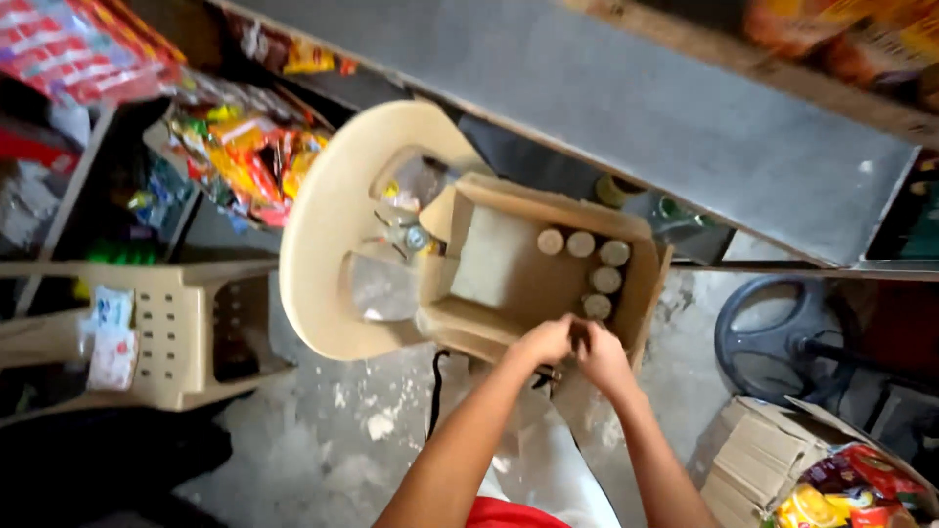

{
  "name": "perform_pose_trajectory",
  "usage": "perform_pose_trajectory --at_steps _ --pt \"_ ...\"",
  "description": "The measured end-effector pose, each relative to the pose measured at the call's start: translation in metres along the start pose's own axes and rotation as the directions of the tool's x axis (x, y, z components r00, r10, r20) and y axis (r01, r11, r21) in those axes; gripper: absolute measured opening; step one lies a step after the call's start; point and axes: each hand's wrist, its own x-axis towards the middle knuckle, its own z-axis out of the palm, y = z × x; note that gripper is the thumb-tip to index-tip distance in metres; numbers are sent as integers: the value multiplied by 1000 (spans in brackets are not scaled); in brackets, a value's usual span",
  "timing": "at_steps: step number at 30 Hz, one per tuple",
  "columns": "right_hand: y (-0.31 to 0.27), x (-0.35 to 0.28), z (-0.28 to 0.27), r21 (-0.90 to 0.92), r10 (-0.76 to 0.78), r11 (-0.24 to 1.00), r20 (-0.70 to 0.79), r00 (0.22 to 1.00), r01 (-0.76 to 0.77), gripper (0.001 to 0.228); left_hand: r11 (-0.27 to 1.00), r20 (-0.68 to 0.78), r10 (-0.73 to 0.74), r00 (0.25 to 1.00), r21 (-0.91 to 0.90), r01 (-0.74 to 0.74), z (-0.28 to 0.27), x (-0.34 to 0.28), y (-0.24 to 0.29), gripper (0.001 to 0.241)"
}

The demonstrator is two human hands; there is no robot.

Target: Stocking canned goods onto grocery store shelves from a cardboard box.

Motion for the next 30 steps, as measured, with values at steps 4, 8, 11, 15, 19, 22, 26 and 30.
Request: perform_pose_trajectory --at_steps 4,8,11,15,19,22,26,30 --pt "26 23 28 -177 234 962 154 960 -206 49 983 10 -163 987 -85 164 22 9 -26 42" --pt "47 49 53 -399 48 917 40 998 -28 83 972 -19 -162 987 167 163 33 12 -50 37" --pt "50 65 48 -640 113 769 134 985 -1 81 968 -83 -190 978 149 201 18 -6 -29 38" --pt "70 77 45 -737 149 676 166 975 22 51 951 -158 -289 944 65 302 -4 -26 0 45" --pt "68 81 46 -754 5 652 98 995 71 53 955 -187 -278 942 50 292 -1 -31 -1 46" --pt "61 79 39 -731 -62 678 54 997 82 45 966 -207 -220 953 93 243 2 -29 -7 50" --pt "10 69 -11 -155 51 987 117 992 -33 52 991 -386 -136 912 -43 129 -39 -47 28 69" --pt "-54 54 -64 333 -16 943 -1 1000 16 66 952 -510 293 809 84 -293 -100 -68 70 80"
